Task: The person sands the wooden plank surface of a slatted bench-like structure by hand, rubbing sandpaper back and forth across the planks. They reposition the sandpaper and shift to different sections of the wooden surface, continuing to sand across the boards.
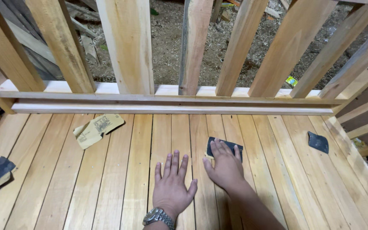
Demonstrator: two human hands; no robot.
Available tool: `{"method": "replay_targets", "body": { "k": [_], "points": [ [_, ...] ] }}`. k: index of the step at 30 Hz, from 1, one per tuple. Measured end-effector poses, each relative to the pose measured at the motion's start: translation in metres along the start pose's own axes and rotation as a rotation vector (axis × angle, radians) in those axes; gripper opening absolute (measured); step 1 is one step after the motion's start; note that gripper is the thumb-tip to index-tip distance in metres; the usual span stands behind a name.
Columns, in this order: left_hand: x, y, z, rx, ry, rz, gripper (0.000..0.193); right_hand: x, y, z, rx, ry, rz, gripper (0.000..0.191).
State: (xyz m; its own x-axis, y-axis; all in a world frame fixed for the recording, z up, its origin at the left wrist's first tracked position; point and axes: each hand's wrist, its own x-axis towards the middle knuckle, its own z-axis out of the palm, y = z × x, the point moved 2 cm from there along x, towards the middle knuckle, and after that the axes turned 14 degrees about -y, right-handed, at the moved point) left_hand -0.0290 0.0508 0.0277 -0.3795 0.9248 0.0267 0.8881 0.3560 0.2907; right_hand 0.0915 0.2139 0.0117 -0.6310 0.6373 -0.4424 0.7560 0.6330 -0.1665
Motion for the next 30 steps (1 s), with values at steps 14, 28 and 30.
{"method": "replay_targets", "body": {
  "k": [14, 28, 30],
  "points": [
    [0.003, -0.003, 0.005, -0.027, -0.435, -0.105, 0.081, 0.016, -0.015, -0.007, 0.082, 0.044, -0.052, 0.069],
    [0.006, -0.002, -0.017, -0.188, -0.558, -0.201, 0.075, 0.005, 0.009, -0.014, 1.180, 0.551, -0.004, 0.026],
    [0.010, -0.007, -0.020, -0.336, -0.514, -0.252, 0.070, 0.011, 0.011, -0.012, 1.640, 0.408, 0.026, 0.031]
  ]
}}
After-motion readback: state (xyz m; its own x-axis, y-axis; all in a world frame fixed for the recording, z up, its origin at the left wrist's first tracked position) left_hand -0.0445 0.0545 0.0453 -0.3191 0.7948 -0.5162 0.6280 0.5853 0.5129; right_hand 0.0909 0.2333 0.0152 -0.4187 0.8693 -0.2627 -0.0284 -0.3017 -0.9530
